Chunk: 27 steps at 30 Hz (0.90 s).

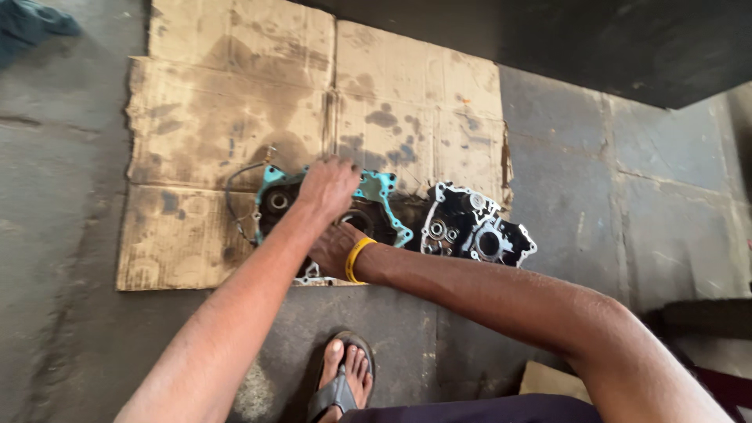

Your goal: The person removes a gasket from a disassembled engine casing and cleans the internal surfaces by hand. They then place a new gasket onto the casing and continue to clean and inspect the components.

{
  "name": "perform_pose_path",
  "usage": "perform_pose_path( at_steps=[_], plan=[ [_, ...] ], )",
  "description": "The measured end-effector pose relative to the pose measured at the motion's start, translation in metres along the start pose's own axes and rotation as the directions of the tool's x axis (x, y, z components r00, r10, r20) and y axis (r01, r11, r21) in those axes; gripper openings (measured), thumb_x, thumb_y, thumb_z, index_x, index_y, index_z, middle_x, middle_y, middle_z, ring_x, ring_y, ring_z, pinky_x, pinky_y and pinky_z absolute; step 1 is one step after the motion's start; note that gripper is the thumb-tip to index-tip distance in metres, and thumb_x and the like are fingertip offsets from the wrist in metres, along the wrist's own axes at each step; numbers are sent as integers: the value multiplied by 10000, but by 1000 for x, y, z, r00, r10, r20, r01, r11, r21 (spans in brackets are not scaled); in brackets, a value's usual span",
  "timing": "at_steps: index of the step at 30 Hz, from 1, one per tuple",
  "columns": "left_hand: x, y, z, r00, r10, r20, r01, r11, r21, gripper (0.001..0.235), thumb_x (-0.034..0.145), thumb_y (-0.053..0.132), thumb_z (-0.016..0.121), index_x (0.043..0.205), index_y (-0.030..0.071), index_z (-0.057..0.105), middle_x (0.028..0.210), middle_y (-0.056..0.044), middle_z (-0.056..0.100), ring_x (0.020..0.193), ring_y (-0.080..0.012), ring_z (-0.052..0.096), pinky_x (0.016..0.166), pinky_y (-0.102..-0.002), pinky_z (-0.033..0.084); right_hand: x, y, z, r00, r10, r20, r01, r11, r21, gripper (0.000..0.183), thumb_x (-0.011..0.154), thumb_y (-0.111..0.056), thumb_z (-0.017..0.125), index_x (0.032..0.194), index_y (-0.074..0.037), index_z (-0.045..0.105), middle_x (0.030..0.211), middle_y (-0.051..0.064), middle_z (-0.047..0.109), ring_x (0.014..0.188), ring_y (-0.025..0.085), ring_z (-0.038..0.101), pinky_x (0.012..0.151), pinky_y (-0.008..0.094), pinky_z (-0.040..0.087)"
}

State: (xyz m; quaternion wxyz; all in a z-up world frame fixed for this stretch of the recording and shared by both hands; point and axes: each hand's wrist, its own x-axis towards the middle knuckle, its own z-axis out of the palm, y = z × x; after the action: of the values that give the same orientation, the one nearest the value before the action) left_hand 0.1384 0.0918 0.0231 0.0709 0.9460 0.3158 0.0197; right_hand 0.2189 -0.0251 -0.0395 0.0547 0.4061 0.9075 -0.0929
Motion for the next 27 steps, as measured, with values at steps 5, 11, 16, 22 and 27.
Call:
perform_pose_path(
  at_steps=[5, 11, 16, 22, 27],
  plan=[
    [5, -17, 15, 995, 87, 45, -84, 994, -74, 454, 845, 220, 785, 1197, -36, 653, 965, -192, 701, 804, -271, 711, 668, -359, 620, 3, -10, -37, 955, 113, 276, -133, 990, 55, 478, 957, -195, 506, 1413, -54, 498, 1238, 188, 653, 1079, 332, 700, 923, 502, 537],
    [11, -20, 8, 979, 160, 126, -157, 987, -37, 428, 917, 241, 745, 1164, -88, 630, 710, -167, 682, 605, -235, 692, 550, -324, 613, 11, -20, -78, 946, 135, 293, -161, 985, 67, 465, 963, -169, 515, 1414, -68, 463, 1138, 203, 670, 1012, 363, 723, 878, 510, 558],
    [7, -21, 0, 972, 207, 112, -207, 978, -12, 486, 903, 270, 749, 1172, -110, 611, 706, -166, 671, 592, -230, 674, 524, -316, 601, 11, -23, -91, 938, 131, 322, -166, 982, 85, 548, 940, -146, 519, 1470, -64, 408, 1087, 209, 660, 980, 374, 716, 848, 515, 553],
    [5, -37, -23, 943, 2, 333, 85, 966, -245, 456, 1035, 239, 586, 1464, 104, 515, 858, -203, 739, 689, -259, 732, 548, -312, 565, 12, -22, -93, 921, 125, 369, -150, 988, 41, 556, 952, -178, 537, 1479, -59, 406, 1114, 206, 657, 959, 344, 723, 804, 483, 560],
    [-10, -21, -18, 985, 175, 8, -173, 980, -95, 554, 893, 361, 685, 1389, 146, 563, 1440, -139, 535, 1169, -263, 615, 880, -417, 539, 2, -10, -54, 866, 111, 488, -121, 993, -10, 703, 1044, -203, 461, 1695, -94, 219, 1138, 247, 663, 960, 327, 743, 860, 458, 585]
  ],
)
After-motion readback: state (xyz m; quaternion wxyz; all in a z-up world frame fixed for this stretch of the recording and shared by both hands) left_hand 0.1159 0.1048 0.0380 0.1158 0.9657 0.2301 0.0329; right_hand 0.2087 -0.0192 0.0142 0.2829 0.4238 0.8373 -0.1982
